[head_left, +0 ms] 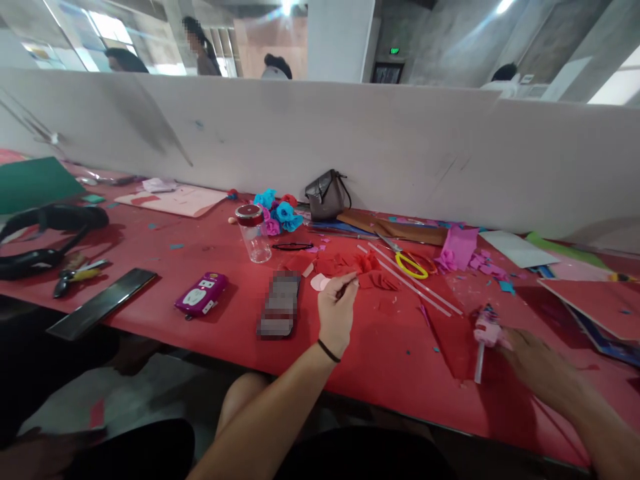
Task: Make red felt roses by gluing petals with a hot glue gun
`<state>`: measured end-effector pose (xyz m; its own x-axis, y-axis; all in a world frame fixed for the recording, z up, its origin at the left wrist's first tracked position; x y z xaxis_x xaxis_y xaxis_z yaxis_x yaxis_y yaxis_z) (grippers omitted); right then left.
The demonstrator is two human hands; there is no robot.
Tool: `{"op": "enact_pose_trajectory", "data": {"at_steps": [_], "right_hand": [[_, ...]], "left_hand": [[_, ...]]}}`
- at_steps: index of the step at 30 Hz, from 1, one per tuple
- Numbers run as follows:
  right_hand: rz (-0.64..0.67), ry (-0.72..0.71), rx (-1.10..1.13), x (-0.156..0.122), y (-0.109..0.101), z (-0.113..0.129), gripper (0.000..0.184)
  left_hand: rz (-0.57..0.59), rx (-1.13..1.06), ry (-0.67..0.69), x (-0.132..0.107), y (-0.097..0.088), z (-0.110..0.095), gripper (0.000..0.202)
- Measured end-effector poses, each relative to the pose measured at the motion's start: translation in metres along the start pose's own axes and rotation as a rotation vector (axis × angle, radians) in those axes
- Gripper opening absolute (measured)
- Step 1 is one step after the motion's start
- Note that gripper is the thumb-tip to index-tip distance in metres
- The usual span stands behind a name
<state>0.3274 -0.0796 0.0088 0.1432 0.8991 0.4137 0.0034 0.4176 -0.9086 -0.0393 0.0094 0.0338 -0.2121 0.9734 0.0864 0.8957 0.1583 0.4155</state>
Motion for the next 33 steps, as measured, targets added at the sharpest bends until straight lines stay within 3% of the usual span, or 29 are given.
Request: {"op": "enact_pose_trajectory", "data": {"at_steps": [2,4,6,9,12,15,20,33], "right_hand": [[-0.017,0.033,-0.024,0.003,-0.005,0.018,0.016],[-0.109,0.077,0.105,0.004,-0.018,0.065,0.025],[-0.121,0.108,0.469,0.006,-0.028,0.131,0.036],[0.006,0.252,1.129,0.014,-0.025,0.230,0.047],[0.015,0.388,1.562,0.024,-0.015,0.284,0.037],[-0.046,0.427,1.699,0.032,-0.009,0.293,0.027],[-0.123,0.488,1.684,0.033,-0.009,0.285,0.024],[-0.087,0.513,1.662,0.030,-0.020,0.290,0.023]], "left_hand": [[-0.001,0.033,0.051,-0.001,0.000,0.000,0.016],[-0.001,0.057,0.084,-0.004,0.000,-0.001,0.017],[-0.002,0.076,0.106,-0.008,0.001,-0.003,0.018],[0.023,0.079,0.135,-0.014,0.002,-0.007,0.019],[0.080,0.052,0.130,-0.019,0.002,-0.011,0.019],[0.101,0.053,0.122,-0.020,0.002,-0.014,0.019],[0.098,0.068,0.132,-0.023,0.004,-0.018,0.020],[0.067,0.103,0.215,-0.026,0.005,-0.019,0.018]]}}
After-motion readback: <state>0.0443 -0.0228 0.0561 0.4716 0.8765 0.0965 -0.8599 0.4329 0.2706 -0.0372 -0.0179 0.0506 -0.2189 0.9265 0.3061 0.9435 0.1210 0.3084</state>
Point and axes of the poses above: each hand's wrist, its own x-axis towards the middle knuckle, its own y-axis out of the palm, z = x × y, the point moved 4 cm from there along x, towards the middle knuckle, and after that the axes turned 3 degrees about -x, right-handed, at the moved point
